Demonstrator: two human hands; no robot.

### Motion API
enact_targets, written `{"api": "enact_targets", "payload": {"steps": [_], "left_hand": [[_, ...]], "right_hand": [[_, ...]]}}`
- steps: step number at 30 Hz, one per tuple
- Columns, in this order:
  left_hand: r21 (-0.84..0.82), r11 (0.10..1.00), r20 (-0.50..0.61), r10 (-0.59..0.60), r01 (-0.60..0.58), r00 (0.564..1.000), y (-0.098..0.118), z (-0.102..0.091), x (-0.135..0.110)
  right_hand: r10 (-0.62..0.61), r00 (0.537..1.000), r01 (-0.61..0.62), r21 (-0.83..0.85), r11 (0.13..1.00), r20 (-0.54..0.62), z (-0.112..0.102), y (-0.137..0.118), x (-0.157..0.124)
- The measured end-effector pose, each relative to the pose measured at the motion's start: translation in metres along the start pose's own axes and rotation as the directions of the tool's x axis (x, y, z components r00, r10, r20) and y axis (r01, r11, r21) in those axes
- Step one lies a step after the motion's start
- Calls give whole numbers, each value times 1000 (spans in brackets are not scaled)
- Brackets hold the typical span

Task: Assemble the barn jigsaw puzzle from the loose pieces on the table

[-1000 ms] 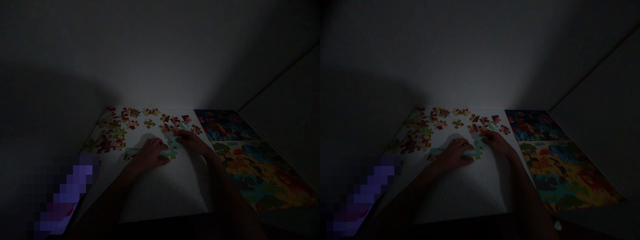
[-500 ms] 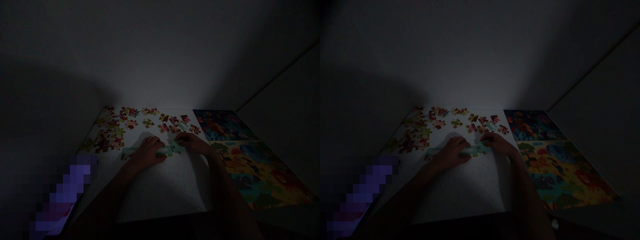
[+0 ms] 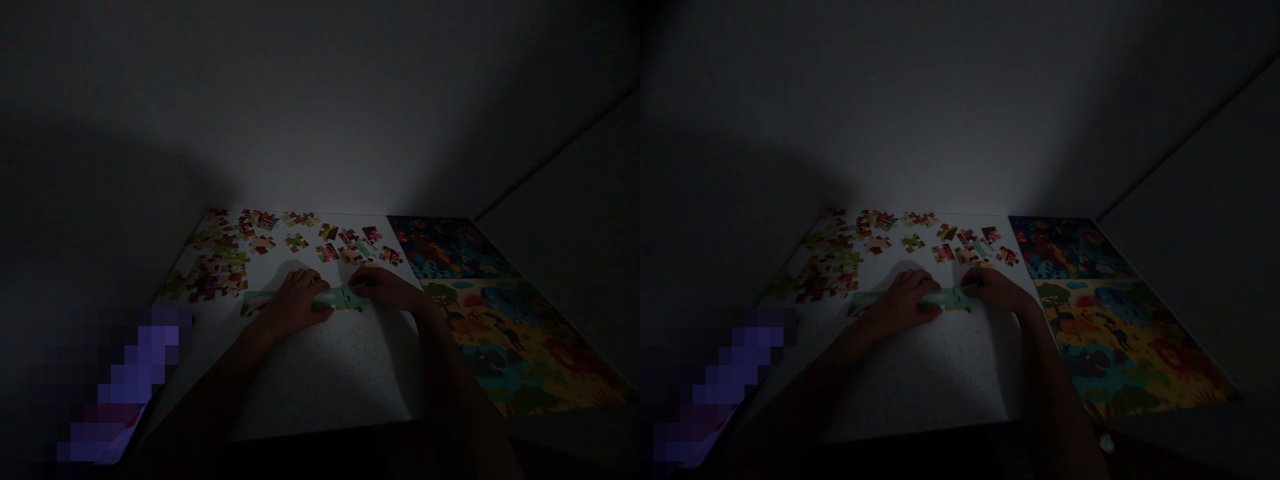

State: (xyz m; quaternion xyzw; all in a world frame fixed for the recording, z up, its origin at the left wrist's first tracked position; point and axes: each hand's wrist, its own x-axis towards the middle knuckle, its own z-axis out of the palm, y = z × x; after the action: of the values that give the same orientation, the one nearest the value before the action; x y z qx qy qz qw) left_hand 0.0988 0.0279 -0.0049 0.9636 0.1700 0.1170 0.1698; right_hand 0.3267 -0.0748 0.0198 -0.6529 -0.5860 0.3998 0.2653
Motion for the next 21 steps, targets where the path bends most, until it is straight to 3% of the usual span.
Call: {"api": "enact_targets", "payload": {"steps": [16, 21], "left_hand": [[10, 1000, -7, 7, -7, 1000, 1, 1, 0], [9, 998, -7, 57, -57, 998, 6, 4, 0]], "right_hand": [[43, 997, -53, -163, 985, -60, 4, -6, -2], [59, 992, -82, -215, 973, -110, 8, -10, -2]]}}
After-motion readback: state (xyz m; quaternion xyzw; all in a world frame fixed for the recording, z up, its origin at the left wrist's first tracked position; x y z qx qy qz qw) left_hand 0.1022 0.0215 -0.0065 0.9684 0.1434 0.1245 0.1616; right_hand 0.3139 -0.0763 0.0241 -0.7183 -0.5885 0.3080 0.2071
